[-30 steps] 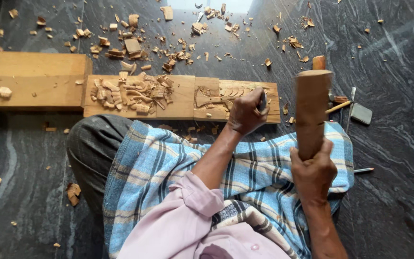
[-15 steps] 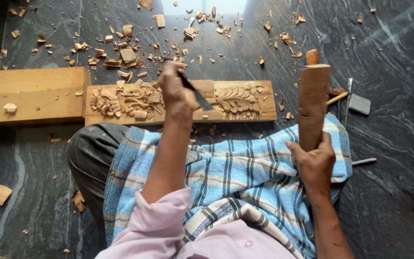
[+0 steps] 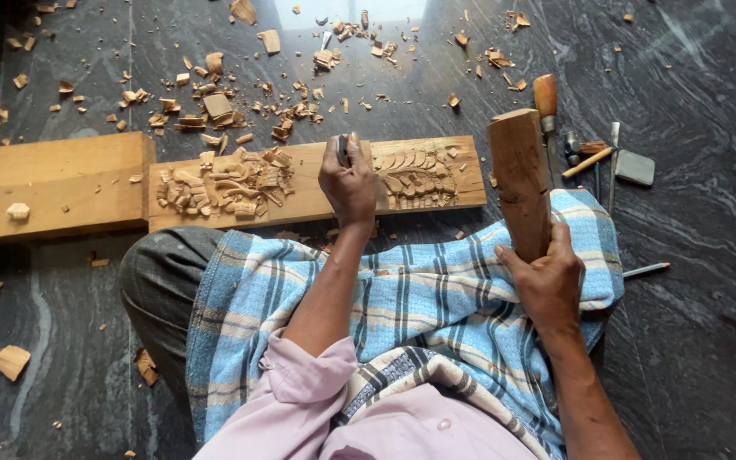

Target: The person carves a decorative pattern into a rectangular wooden plank using a chisel and a wooden mallet. They repeatedly strike the chisel to remove wood chips and refine the design.

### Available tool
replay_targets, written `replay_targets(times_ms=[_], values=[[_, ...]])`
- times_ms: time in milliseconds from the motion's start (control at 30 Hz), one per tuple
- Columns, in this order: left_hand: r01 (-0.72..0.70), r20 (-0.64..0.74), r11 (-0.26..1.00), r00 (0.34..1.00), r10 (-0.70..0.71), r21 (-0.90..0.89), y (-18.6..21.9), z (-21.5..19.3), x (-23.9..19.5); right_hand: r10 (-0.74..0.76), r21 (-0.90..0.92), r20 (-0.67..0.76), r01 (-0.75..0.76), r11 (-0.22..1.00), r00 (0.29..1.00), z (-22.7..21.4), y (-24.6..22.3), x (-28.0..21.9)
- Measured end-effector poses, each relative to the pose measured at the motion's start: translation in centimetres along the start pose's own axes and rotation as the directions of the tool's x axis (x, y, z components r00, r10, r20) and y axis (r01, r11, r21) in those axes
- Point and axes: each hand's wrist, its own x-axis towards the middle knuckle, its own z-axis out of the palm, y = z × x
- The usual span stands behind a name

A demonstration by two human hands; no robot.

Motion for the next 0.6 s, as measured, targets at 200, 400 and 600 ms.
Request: replay_targets(times_ms=[200, 400, 600], values=[[-0.153, 0.091, 0.978, 0.986, 0.141, 0.139, -1.6, 0.1, -1.9, 0.038, -0.047, 0.007, -0.038, 0.998, 0.999, -0.1, -0.4, 0.0], [0.027, 0.309, 0.997, 0.95, -0.05, 0.077, -2.4, 0.0, -3.2, 0.033, 0.011, 0.029, -0.034, 0.999, 0.999, -0.3, -0.7, 0.2], [-0.062, 0.353, 0.995, 0.935, 0.031, 0.079, -1.8, -0.6, -3.8, 0.021, 0.02, 0.029, -0.021, 1.0, 0.999, -0.2, -0.7, 0.1]])
